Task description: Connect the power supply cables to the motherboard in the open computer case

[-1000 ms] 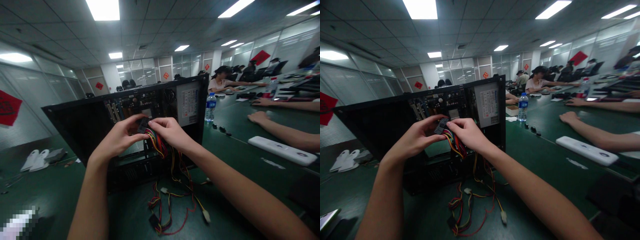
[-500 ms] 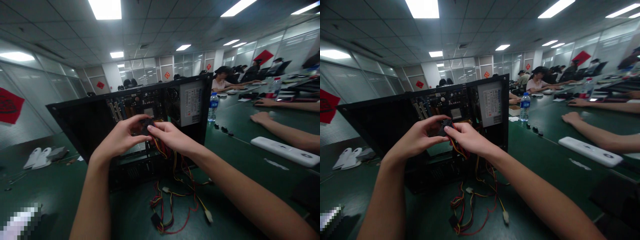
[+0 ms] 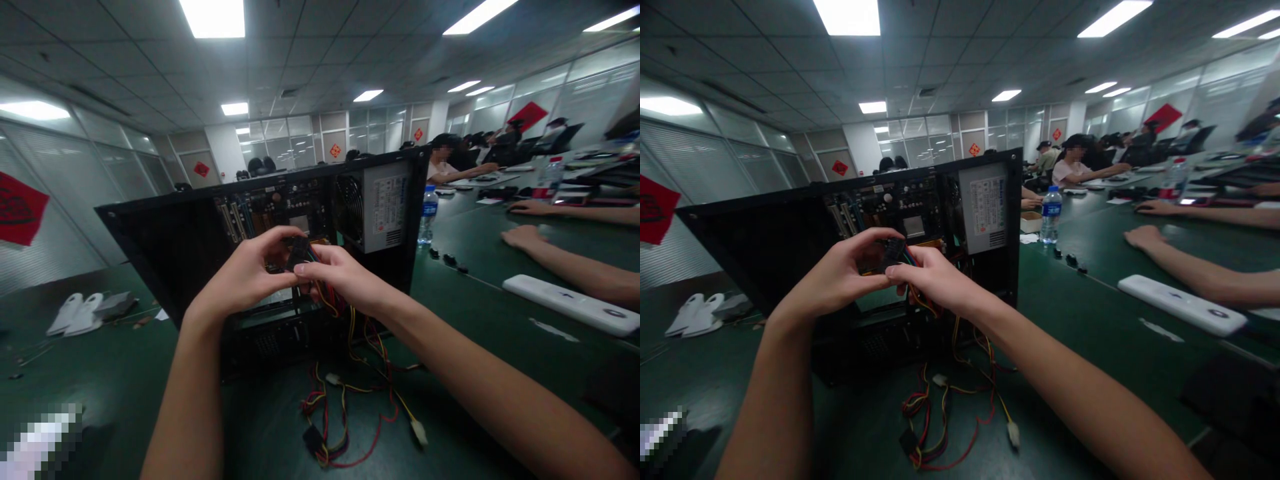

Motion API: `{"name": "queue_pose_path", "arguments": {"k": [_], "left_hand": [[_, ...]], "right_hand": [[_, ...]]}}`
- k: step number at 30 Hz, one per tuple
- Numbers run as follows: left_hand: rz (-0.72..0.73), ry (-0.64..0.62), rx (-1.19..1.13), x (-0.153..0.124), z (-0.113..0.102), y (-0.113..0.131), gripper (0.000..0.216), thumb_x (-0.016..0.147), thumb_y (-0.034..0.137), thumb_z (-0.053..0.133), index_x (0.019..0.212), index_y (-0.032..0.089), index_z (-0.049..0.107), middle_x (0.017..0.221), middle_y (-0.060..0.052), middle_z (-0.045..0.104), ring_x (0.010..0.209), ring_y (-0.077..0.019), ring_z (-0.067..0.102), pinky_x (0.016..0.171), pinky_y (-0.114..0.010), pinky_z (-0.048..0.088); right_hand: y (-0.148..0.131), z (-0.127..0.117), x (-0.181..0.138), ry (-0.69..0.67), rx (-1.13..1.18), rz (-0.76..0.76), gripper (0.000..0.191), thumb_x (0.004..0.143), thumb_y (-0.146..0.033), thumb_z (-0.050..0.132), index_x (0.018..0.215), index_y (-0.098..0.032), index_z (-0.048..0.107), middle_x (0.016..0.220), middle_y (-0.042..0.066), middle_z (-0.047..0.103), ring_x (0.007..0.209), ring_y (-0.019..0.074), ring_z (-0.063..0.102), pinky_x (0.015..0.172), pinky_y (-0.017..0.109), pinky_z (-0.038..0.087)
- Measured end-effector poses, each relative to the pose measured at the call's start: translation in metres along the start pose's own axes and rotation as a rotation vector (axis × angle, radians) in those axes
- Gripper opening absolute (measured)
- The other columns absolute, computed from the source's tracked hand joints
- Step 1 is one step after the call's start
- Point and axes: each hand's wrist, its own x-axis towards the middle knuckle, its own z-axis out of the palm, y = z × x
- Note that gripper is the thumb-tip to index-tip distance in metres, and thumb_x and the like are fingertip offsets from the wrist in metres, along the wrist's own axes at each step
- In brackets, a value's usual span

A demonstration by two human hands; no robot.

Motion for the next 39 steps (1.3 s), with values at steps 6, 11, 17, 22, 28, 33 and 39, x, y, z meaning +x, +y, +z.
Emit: {"name": "queue_pose_path", "arguments": {"k": [6, 11, 17, 22, 28, 33, 39], "left_hand": [[-0.001, -0.017, 0.004, 0.0, 0.001, -0.001, 0.057, 0.079, 0.035, 0.076, 0.13, 0.02, 0.056, 0.109, -0.006, 0.07, 0.094, -0.0206, 0.067, 0.083, -0.032, 0.053], [-0.007, -0.026, 0.006, 0.002, 0.004, -0.009, 0.058, 0.079, 0.035, 0.076, 0.131, 0.021, 0.055, 0.112, -0.007, 0.069, 0.098, -0.0221, 0.066, 0.086, -0.033, 0.052], [-0.014, -0.029, -0.075, 0.005, 0.008, -0.014, 0.06, 0.079, 0.036, 0.076, 0.132, 0.02, 0.054, 0.113, -0.008, 0.067, 0.098, -0.0223, 0.066, 0.086, -0.034, 0.053], [-0.049, -0.063, -0.094, 0.004, 0.008, -0.014, 0.064, 0.076, 0.039, 0.079, 0.131, 0.019, 0.054, 0.116, -0.009, 0.066, 0.096, -0.0227, 0.066, 0.084, -0.035, 0.054], [-0.028, -0.041, -0.081, 0.006, 0.009, -0.017, 0.064, 0.075, 0.038, 0.079, 0.131, 0.018, 0.055, 0.123, -0.01, 0.064, 0.105, -0.0238, 0.063, 0.091, -0.036, 0.052], [-0.041, -0.032, -0.17, 0.006, 0.01, -0.022, 0.065, 0.071, 0.038, 0.081, 0.128, 0.018, 0.057, 0.122, -0.01, 0.066, 0.108, -0.0257, 0.063, 0.094, -0.038, 0.053], [-0.08, 0.007, -0.302, 0.001, 0.002, -0.027, 0.066, 0.067, 0.037, 0.084, 0.125, 0.018, 0.059, 0.124, -0.011, 0.067, 0.114, -0.0282, 0.063, 0.099, -0.04, 0.052]], "right_hand": [[0.004, 0.0, 0.001, -0.001, 0.053, 0.04, 0.022, 0.079, -0.033, 0.064, 0.089, -0.015, 0.055, 0.07, -0.001, 0.056, 0.057, 0.0097, 0.053, 0.048, 0.02, 0.043], [0.005, -0.002, 0.001, -0.025, 0.017, 0.047, 0.019, 0.081, -0.03, 0.061, 0.09, -0.016, 0.052, 0.07, -0.002, 0.055, 0.056, 0.0094, 0.052, 0.049, 0.02, 0.044], [0.004, -0.003, 0.002, -0.027, 0.079, 0.072, 0.02, 0.078, -0.031, 0.063, 0.086, -0.016, 0.052, 0.068, -0.002, 0.053, 0.058, 0.0097, 0.052, 0.048, 0.02, 0.044], [0.006, 0.0, 0.002, -0.018, 0.176, 0.101, 0.024, 0.072, -0.033, 0.066, 0.082, -0.016, 0.051, 0.065, -0.003, 0.051, 0.055, 0.0089, 0.049, 0.045, 0.02, 0.043], [0.009, 0.004, 0.003, 0.014, 0.186, 0.09, 0.025, 0.071, -0.035, 0.065, 0.076, -0.018, 0.048, 0.063, -0.004, 0.048, 0.053, 0.0086, 0.046, 0.044, 0.02, 0.04], [0.012, -0.006, 0.005, -0.03, -0.085, 0.003, 0.03, 0.087, -0.047, 0.056, 0.081, -0.017, 0.052, 0.063, -0.003, 0.052, 0.054, 0.0102, 0.048, 0.051, 0.023, 0.041], [0.018, -0.028, 0.01, 0.222, -0.793, -0.467, 0.026, 0.1, -0.028, 0.04, 0.105, -0.014, 0.061, 0.098, 0.009, 0.064, 0.092, 0.0188, 0.06, 0.086, 0.036, 0.049]]}}
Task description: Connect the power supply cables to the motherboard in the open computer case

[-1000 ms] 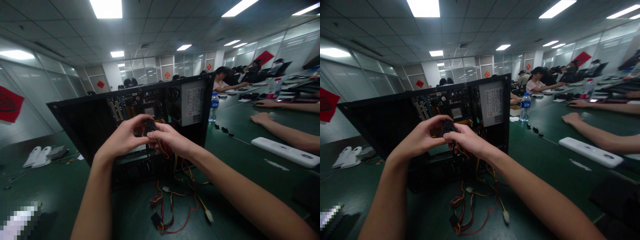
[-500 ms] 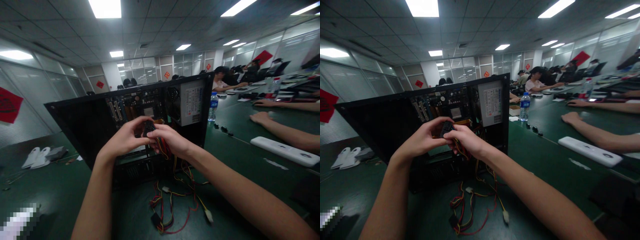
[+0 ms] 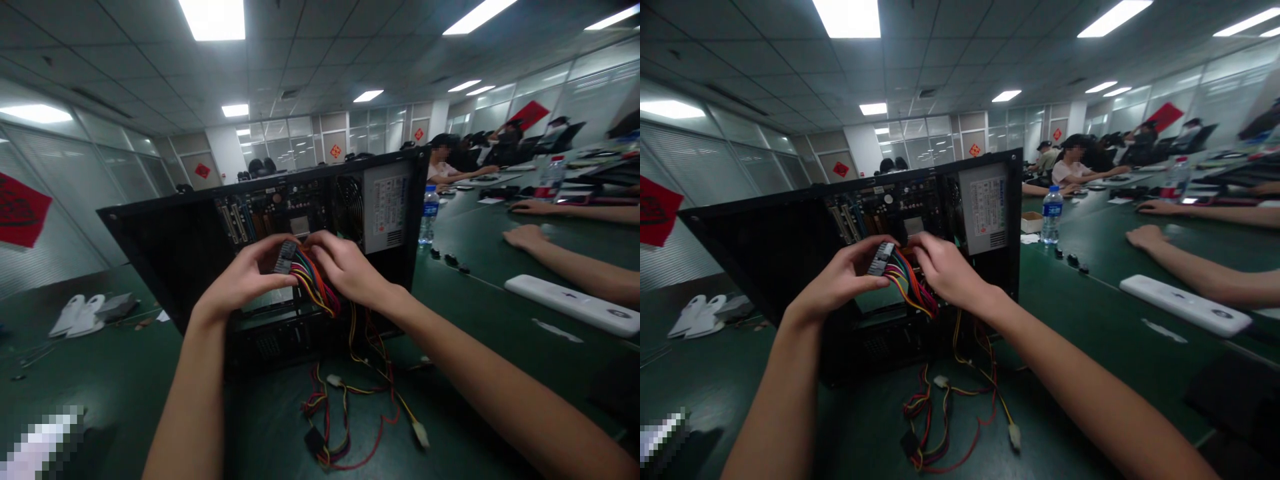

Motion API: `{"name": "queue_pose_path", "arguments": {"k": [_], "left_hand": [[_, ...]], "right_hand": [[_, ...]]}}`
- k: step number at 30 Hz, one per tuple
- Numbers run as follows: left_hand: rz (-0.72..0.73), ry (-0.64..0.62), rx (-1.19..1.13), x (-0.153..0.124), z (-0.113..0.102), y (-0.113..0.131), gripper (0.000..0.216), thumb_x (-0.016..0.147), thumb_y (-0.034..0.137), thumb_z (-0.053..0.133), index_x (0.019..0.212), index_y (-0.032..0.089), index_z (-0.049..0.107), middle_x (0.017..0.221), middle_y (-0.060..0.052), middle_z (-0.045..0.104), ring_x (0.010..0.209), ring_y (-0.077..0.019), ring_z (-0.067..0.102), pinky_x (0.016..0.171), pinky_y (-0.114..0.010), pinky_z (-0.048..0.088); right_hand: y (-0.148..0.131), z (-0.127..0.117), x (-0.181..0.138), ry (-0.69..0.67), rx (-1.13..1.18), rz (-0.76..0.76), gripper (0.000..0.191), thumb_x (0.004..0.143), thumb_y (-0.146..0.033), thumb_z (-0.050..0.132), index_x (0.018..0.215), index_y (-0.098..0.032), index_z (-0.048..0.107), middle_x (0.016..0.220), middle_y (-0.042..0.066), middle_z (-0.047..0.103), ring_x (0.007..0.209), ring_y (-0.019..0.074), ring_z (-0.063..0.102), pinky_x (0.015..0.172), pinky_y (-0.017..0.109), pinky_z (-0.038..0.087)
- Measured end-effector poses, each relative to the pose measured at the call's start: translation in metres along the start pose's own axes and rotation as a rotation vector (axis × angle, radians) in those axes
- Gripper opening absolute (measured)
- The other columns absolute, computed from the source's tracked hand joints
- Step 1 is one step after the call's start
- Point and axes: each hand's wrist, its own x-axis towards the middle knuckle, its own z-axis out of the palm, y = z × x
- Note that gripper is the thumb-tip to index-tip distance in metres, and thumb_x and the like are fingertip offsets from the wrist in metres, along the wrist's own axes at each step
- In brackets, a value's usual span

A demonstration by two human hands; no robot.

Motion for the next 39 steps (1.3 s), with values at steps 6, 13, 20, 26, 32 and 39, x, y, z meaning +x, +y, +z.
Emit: {"name": "queue_pose_path", "arguments": {"k": [6, 13, 20, 26, 32, 39], "left_hand": [[0.048, -0.003, 0.005, 0.001, 0.001, -0.001, 0.069, 0.065, 0.042, 0.084, 0.125, 0.018, 0.06, 0.129, -0.012, 0.065, 0.118, -0.0308, 0.06, 0.101, -0.041, 0.05], [0.031, -0.072, 0.034, 0.007, 0.013, -0.008, 0.067, 0.07, 0.042, 0.08, 0.129, 0.018, 0.059, 0.136, -0.011, 0.061, 0.124, -0.0299, 0.056, 0.107, -0.04, 0.046], [0.013, -0.025, 0.111, 0.013, 0.016, -0.013, 0.061, 0.081, 0.047, 0.068, 0.133, 0.018, 0.057, 0.132, -0.011, 0.063, 0.121, -0.0271, 0.058, 0.105, -0.042, 0.046], [-0.194, -0.112, 0.343, 0.012, 0.01, -0.016, 0.044, 0.091, 0.054, 0.049, 0.091, 0.016, 0.071, 0.089, -0.007, 0.074, 0.076, -0.0199, 0.065, 0.076, -0.033, 0.053], [-0.279, -0.113, 0.372, 0.023, 0.024, -0.041, 0.041, 0.087, 0.048, 0.047, 0.069, 0.017, 0.067, 0.069, -0.005, 0.07, 0.067, -0.0204, 0.063, 0.066, -0.029, 0.047], [-0.43, -0.082, 0.359, 0.03, 0.036, -0.067, 0.036, 0.081, 0.043, 0.051, 0.061, 0.016, 0.064, 0.059, -0.004, 0.066, 0.061, -0.0184, 0.06, 0.06, -0.026, 0.044]], "right_hand": [[0.004, -0.007, -0.007, 0.037, -0.34, -0.473, 0.027, 0.098, -0.023, 0.05, 0.12, -0.029, 0.065, 0.125, 0.007, 0.061, 0.125, 0.0235, 0.051, 0.107, 0.049, 0.046], [0.012, -0.01, -0.01, -0.015, -0.335, -0.657, 0.028, 0.1, -0.021, 0.045, 0.112, -0.023, 0.07, 0.112, 0.01, 0.067, 0.11, 0.0227, 0.061, 0.098, 0.046, 0.054], [0.014, -0.004, -0.004, -0.027, -0.459, -0.497, 0.032, 0.102, -0.023, 0.039, 0.109, -0.017, 0.07, 0.108, 0.013, 0.066, 0.105, 0.0242, 0.059, 0.091, 0.044, 0.053], [0.019, 0.008, 0.003, -0.177, -0.827, -0.139, 0.02, 0.098, -0.014, 0.045, 0.102, -0.013, 0.065, 0.109, 0.013, 0.062, 0.101, 0.025, 0.055, 0.066, 0.033, 0.047], [0.028, 0.02, 0.005, -0.327, -0.884, -0.035, 0.014, 0.096, -0.019, 0.05, 0.1, -0.016, 0.063, 0.111, 0.012, 0.061, 0.105, 0.0245, 0.054, 0.059, 0.032, 0.039], [0.037, 0.023, -0.002, -0.401, -0.859, 0.031, 0.016, 0.087, -0.01, 0.054, 0.098, -0.015, 0.065, 0.109, 0.012, 0.061, 0.103, 0.0257, 0.056, 0.062, 0.032, 0.043]]}}
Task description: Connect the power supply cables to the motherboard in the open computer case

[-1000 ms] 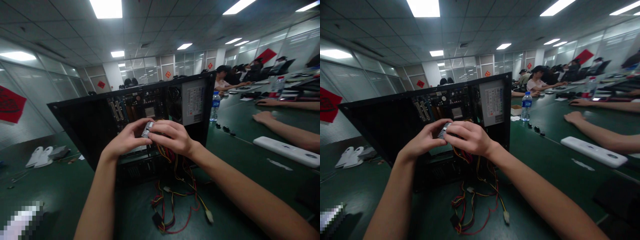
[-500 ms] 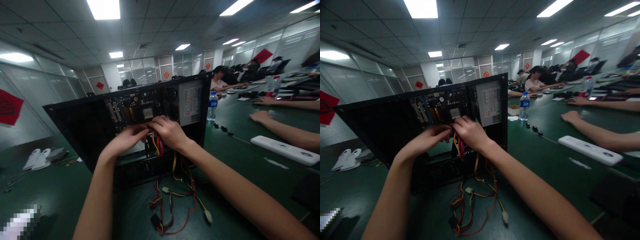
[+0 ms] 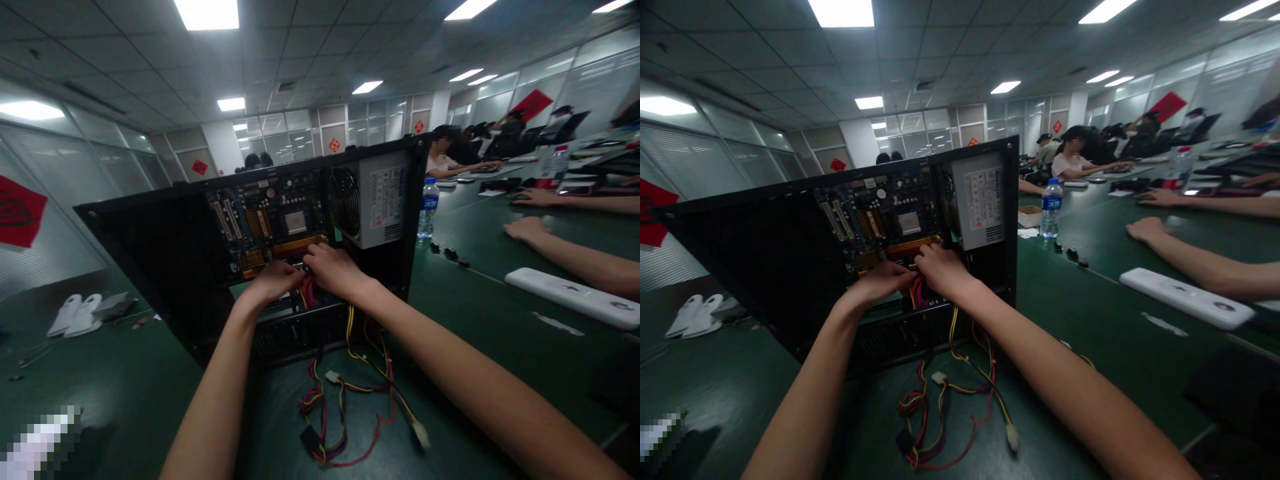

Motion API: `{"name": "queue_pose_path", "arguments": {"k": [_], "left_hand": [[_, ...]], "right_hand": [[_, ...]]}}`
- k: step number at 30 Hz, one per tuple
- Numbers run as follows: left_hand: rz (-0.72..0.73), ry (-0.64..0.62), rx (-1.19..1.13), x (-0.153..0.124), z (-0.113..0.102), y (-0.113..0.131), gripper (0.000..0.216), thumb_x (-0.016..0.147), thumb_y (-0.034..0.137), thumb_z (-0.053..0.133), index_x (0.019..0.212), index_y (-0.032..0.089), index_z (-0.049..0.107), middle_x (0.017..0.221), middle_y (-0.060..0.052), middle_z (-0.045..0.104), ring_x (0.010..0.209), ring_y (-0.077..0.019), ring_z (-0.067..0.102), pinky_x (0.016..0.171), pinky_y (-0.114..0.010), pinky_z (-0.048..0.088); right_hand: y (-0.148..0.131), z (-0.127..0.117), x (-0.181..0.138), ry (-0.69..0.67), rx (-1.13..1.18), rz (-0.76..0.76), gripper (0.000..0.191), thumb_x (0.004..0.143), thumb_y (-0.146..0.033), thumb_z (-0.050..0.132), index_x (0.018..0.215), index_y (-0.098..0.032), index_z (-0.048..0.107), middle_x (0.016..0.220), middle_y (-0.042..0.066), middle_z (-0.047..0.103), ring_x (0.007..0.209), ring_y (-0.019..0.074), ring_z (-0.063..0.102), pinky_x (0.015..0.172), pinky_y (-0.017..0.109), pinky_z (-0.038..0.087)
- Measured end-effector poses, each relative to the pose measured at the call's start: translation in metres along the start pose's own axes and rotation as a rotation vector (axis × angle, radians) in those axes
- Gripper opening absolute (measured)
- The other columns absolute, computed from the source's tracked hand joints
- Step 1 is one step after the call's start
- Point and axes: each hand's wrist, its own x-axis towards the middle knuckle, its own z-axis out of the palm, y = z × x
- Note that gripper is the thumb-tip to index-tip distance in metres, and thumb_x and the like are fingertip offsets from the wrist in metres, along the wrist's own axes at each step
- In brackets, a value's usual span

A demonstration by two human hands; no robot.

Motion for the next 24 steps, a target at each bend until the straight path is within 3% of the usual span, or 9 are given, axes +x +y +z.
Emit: {"name": "queue_pose_path", "arguments": {"k": [16, 24], "left_hand": [[-0.126, 0.057, 0.11, 0.005, -0.006, -0.016, 0.037, 0.086, 0.04, 0.052, 0.073, 0.013, 0.075, 0.067, -0.006, 0.073, 0.064, -0.018, 0.066, 0.06, -0.024, 0.045], [-0.156, 0.077, 0.25, 0.0, -0.011, -0.007, 0.038, 0.088, 0.039, 0.052, 0.075, 0.014, 0.077, 0.069, -0.006, 0.074, 0.067, -0.0175, 0.067, 0.06, -0.024, 0.042]], "right_hand": [[0.002, 0.006, 0.001, -0.072, 0.052, 0.046, 0.02, 0.087, -0.013, 0.054, 0.102, -0.013, 0.066, 0.112, 0.012, 0.061, 0.107, 0.0263, 0.056, 0.076, 0.033, 0.05], [0.004, 0.009, 0.002, -0.067, 0.076, 0.044, 0.018, 0.086, -0.013, 0.056, 0.102, -0.014, 0.066, 0.111, 0.012, 0.061, 0.106, 0.0252, 0.056, 0.075, 0.031, 0.049]]}}
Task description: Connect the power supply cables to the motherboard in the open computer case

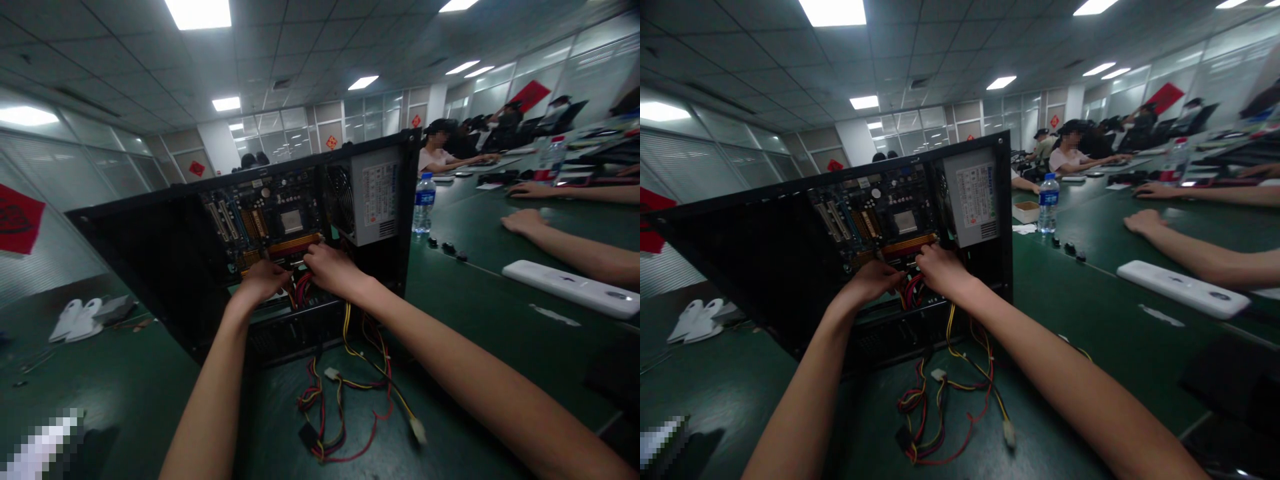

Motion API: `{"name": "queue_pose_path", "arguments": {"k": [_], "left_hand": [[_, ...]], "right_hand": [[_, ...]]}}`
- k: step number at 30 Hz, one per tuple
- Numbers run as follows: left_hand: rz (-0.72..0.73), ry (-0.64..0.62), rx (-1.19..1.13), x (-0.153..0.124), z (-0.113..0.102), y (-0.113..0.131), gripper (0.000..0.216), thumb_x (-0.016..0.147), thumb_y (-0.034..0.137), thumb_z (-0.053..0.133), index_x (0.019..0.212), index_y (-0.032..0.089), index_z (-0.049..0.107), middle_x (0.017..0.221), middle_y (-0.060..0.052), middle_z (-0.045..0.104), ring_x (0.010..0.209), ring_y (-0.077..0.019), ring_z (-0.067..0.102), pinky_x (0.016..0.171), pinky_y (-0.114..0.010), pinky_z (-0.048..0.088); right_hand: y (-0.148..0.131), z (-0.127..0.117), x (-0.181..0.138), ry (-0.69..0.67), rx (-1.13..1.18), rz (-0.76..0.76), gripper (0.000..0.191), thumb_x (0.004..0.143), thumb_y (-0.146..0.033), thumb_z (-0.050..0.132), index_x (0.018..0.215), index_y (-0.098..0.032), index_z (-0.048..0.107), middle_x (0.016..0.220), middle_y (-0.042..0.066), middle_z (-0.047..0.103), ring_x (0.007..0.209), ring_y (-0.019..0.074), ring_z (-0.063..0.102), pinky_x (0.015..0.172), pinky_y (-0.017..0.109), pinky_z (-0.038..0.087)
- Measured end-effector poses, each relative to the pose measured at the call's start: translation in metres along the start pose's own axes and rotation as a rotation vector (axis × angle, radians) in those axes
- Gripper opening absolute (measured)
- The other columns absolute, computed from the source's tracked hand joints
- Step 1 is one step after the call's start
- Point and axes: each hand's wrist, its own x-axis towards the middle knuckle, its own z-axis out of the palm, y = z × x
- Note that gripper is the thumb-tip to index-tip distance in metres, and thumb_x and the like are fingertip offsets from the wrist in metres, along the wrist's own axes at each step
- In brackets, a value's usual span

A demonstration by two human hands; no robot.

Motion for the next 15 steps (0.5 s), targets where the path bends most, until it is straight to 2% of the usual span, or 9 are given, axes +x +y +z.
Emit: {"name": "queue_pose_path", "arguments": {"k": [8, 15], "left_hand": [[-0.024, 0.098, 0.131, 0.005, 0.016, 0.007, 0.036, 0.087, 0.039, 0.053, 0.07, 0.016, 0.076, 0.065, -0.007, 0.071, 0.06, -0.0168, 0.061, 0.054, -0.026, 0.031], [-0.008, 0.094, 0.132, 0.004, 0.01, 0.005, 0.038, 0.088, 0.04, 0.052, 0.071, 0.016, 0.076, 0.065, -0.006, 0.07, 0.061, -0.0167, 0.062, 0.054, -0.026, 0.031]], "right_hand": [[0.001, 0.003, 0.001, 0.016, 0.024, -0.039, 0.016, 0.086, -0.009, 0.057, 0.1, -0.011, 0.066, 0.109, 0.013, 0.06, 0.105, 0.0252, 0.055, 0.083, 0.032, 0.047], [0.001, 0.002, 0.0, 0.045, 0.065, -0.06, 0.013, 0.087, -0.009, 0.059, 0.099, -0.01, 0.065, 0.109, 0.012, 0.059, 0.105, 0.0233, 0.054, 0.086, 0.03, 0.043]]}}
